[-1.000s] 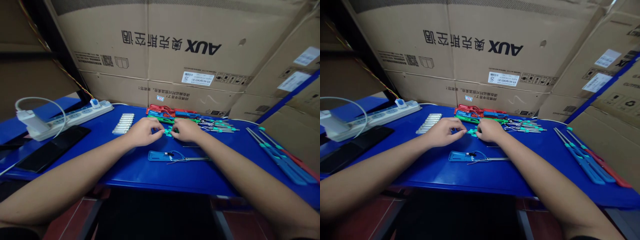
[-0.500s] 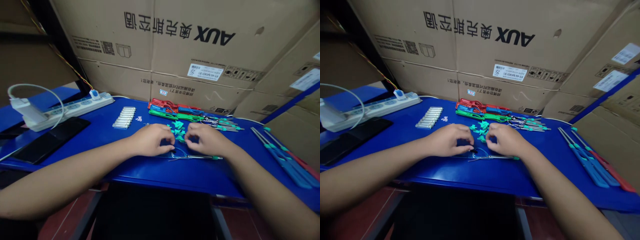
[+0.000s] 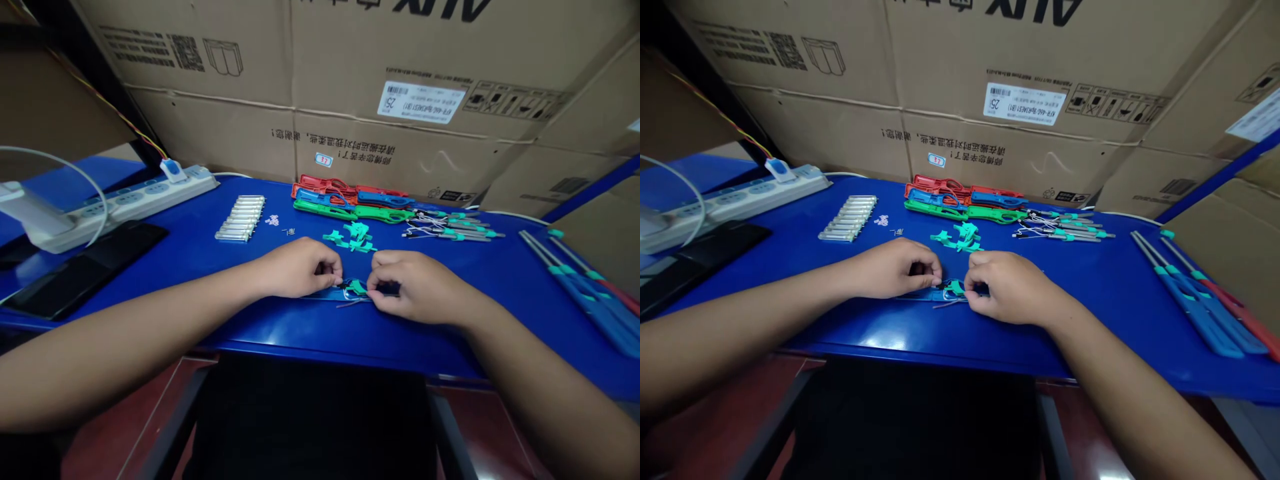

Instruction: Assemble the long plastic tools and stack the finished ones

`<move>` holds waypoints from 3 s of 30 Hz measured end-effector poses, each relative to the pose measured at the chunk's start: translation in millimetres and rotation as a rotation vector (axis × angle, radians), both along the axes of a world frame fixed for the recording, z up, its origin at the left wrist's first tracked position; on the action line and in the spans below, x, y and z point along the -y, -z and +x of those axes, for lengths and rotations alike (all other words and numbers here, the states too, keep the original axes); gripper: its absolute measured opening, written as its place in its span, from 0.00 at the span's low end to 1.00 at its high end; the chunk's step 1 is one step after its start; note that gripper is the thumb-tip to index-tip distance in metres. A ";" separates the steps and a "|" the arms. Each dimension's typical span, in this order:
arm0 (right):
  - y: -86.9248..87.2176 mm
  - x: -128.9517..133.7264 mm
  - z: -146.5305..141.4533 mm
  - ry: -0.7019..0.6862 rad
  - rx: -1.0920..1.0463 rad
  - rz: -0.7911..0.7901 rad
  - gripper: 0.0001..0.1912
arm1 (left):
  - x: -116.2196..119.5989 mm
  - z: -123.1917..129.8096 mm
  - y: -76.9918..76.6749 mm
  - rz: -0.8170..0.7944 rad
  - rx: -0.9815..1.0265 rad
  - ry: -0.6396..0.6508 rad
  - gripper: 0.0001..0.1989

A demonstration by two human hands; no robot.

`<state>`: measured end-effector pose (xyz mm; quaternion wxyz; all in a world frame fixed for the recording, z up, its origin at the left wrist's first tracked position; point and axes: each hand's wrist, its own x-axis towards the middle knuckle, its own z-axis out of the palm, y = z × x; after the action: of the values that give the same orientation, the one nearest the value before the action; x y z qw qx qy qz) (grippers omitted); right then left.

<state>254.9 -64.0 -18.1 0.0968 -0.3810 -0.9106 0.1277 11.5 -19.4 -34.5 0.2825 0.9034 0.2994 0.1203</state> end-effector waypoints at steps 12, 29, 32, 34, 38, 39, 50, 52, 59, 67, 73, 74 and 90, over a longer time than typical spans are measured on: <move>-9.7 4.8 -8.8 0.007 0.186 -0.001 0.07 | -0.5 1.8 1.1 0.033 0.082 0.178 0.09; -28.3 3.4 -31.8 -0.004 0.371 -0.029 0.07 | -3.6 0.8 4.0 0.103 0.103 0.249 0.10; -21.3 2.6 -25.1 -0.011 0.282 -0.043 0.07 | -4.0 0.7 3.9 0.090 0.096 0.241 0.09; -15.0 3.2 -19.6 -0.012 0.222 -0.048 0.07 | -3.8 0.6 3.7 0.084 0.090 0.240 0.09; -2.8 5.1 -12.2 -0.034 0.124 -0.010 0.08 | -2.6 0.8 3.3 0.086 0.093 0.229 0.08; -0.9 5.5 -11.2 -0.039 0.110 0.000 0.08 | -2.3 0.9 3.3 0.087 0.097 0.229 0.08; -2.9 11.9 -14.2 -0.108 0.328 0.169 0.16 | 1.6 2.9 5.8 0.074 0.083 0.173 0.12; -3.8 12.2 -14.1 -0.139 0.380 0.210 0.15 | 6.5 5.3 7.9 0.093 0.081 0.155 0.13; -0.3 18.6 -8.3 -0.287 0.467 0.331 0.13 | 22.4 10.9 16.7 0.144 0.098 0.104 0.16; 4.0 27.0 -9.2 -0.089 0.279 0.237 0.14 | 22.5 10.4 18.1 0.158 0.120 0.103 0.18; 6.8 26.3 -6.5 -0.059 0.166 0.215 0.14 | 23.0 9.7 18.2 0.160 0.118 0.101 0.18; 7.0 25.5 -5.3 -0.064 0.152 0.203 0.14 | 22.8 9.5 18.8 0.161 0.121 0.099 0.18; -1.9 21.7 -5.0 -0.108 0.093 -0.060 0.13 | 23.5 10.7 19.6 0.135 0.136 0.114 0.18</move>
<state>249.9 -85.8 -16.2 0.0362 -0.3393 -0.9292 0.1420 22.1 -42.8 -54.0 0.2469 0.9257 0.2189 0.1851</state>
